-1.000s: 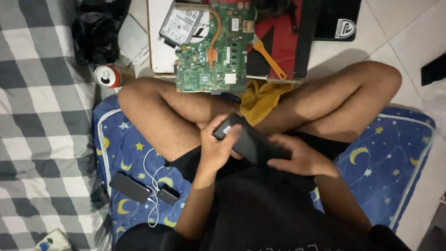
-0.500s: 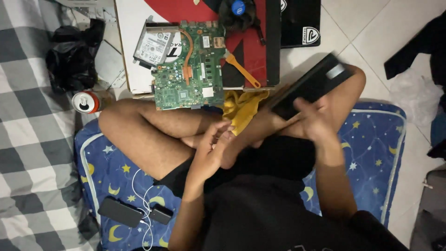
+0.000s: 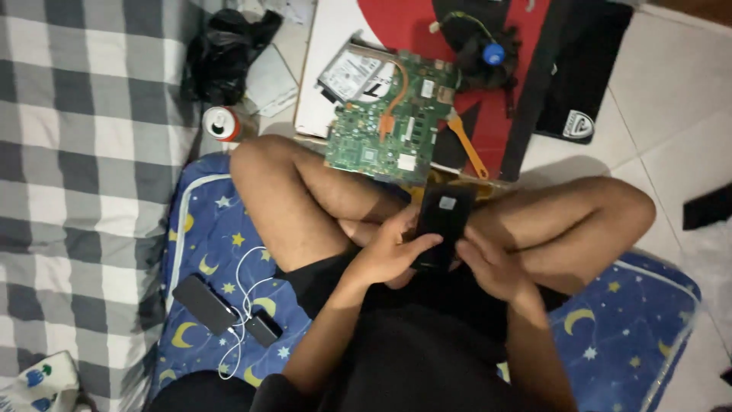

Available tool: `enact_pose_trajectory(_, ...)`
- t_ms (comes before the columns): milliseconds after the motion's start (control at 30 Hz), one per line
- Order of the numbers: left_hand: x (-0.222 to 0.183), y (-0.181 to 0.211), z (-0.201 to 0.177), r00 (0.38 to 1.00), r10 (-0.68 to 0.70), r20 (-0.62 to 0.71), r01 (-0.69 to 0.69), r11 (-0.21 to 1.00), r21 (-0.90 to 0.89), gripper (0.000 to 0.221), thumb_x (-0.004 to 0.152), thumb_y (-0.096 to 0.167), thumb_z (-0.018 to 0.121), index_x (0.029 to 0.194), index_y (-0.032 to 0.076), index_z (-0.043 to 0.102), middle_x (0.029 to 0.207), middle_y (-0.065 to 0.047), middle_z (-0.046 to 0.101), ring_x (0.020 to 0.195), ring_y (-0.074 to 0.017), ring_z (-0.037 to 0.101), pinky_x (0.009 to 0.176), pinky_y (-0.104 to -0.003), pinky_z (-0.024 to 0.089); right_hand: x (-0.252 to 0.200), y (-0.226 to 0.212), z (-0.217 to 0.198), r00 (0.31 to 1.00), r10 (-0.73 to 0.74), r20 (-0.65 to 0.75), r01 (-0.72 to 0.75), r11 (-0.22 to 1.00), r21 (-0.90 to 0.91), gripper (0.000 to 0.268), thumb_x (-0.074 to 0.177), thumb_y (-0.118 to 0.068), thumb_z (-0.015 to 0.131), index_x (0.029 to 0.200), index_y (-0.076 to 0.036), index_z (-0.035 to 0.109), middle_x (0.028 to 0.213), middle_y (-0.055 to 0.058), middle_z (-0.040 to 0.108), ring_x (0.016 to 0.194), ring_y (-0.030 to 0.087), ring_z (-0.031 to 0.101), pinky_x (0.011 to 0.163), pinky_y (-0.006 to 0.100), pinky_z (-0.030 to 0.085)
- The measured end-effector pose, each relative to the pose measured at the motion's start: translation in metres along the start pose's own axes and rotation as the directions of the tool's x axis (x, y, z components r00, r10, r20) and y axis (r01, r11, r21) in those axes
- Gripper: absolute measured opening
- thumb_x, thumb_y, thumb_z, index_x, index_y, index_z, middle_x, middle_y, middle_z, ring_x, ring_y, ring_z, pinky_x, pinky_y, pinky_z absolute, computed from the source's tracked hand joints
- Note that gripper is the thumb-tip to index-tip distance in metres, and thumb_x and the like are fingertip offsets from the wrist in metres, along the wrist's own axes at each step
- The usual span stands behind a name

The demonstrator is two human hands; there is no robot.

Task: Cleaning a computer motherboard with a yellow cloth and then handling a laptop battery and using a screwdriver.

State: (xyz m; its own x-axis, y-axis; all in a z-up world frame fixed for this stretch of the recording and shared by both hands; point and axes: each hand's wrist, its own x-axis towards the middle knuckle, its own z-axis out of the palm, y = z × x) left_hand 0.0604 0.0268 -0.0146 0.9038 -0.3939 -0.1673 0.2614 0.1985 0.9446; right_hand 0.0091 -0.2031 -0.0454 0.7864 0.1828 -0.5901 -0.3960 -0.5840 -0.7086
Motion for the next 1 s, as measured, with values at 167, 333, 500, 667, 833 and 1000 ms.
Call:
enact_pose_trajectory(167,-0.004,-0.019,-0.035,0.98,0.168,-0.106,-0.164,0.985,0.045,0.028,0.087,-0.001,0.077,0.089,0.01,0.051,0.073,0.004,0.05,0.077,-0.0057,0.055,0.066,-0.019,0.048,-0.033,-0.013,-0.035,0.9,-0.269,-0.343,0.27,0.962,-0.045,0.038,0.092,-0.007,0.065,0.13,-0.002,0.07,0.105,0.025,0.073,0.104,0.039,0.069,0.093,0.052,0.055)
enact_pose_trajectory(333,0.004,0.021,-0.094,0.853,0.156,-0.498,0.006,0.951,0.308,0.02,0.096,0.026,0.07,0.106,0.013,0.059,0.1,-0.001,0.062,0.092,-0.0123,0.058,0.082,-0.03,0.046,-0.072,0.11,-0.105,0.666,-0.273,-0.695,0.097,0.955,-0.281,0.018,0.118,-0.001,0.057,0.133,0.008,0.061,0.131,0.023,0.064,0.121,0.033,0.06,0.109,0.042,0.046)
enact_pose_trajectory(500,0.053,0.088,-0.159,0.44,0.112,-0.891,0.439,0.838,0.323,0.047,0.086,0.06,0.061,0.112,0.02,0.059,0.082,0.003,0.066,0.079,-0.0197,0.069,0.073,-0.038,0.047,-0.096,0.19,-0.119,0.616,0.151,-0.773,-0.377,0.918,-0.121,0.047,0.116,-0.042,0.071,0.124,0.003,0.059,0.113,0.022,0.069,0.093,0.034,0.068,0.08,0.045,0.05)
enact_pose_trajectory(667,0.161,-0.009,-0.276,0.459,0.656,-0.599,-0.392,0.755,0.526,0.045,0.099,0.017,0.075,0.132,-0.002,0.052,0.126,-0.017,0.068,0.115,-0.0189,0.064,0.104,-0.033,0.052,-0.081,0.238,-0.104,0.715,0.082,-0.694,-0.07,0.997,0.045,0.037,0.12,-0.027,0.062,0.108,0.008,0.067,0.103,0.016,0.067,0.094,0.018,0.058,0.073,0.035,0.049)
enact_pose_trajectory(833,0.195,-0.038,-0.286,0.59,0.632,-0.503,-0.327,0.756,0.567,0.027,0.099,0.013,0.069,0.12,0.006,0.054,0.106,-0.013,0.072,0.097,-0.0196,0.069,0.085,-0.031,0.054,-0.078,0.226,-0.086,0.734,0.244,-0.634,-0.05,0.95,0.307,0.047,0.124,-0.042,0.046,0.096,-0.005,0.053,0.082,0.007,0.05,0.078,0.013,0.048,0.06,0.032,0.042)
enact_pose_trajectory(1000,0.218,-0.07,-0.282,0.683,0.525,-0.508,-0.347,0.845,0.406,0.032,0.102,0.018,0.065,0.127,0.002,0.05,0.117,-0.018,0.07,0.111,-0.0241,0.068,0.094,-0.035,0.055,-0.07,0.263,-0.089,0.716,0.375,-0.588,-0.093,0.887,0.453,0.039,0.127,-0.036,0.037,0.127,-0.002,0.057,0.116,0.017,0.063,0.108,0.028,0.062,0.087,0.047,0.055)
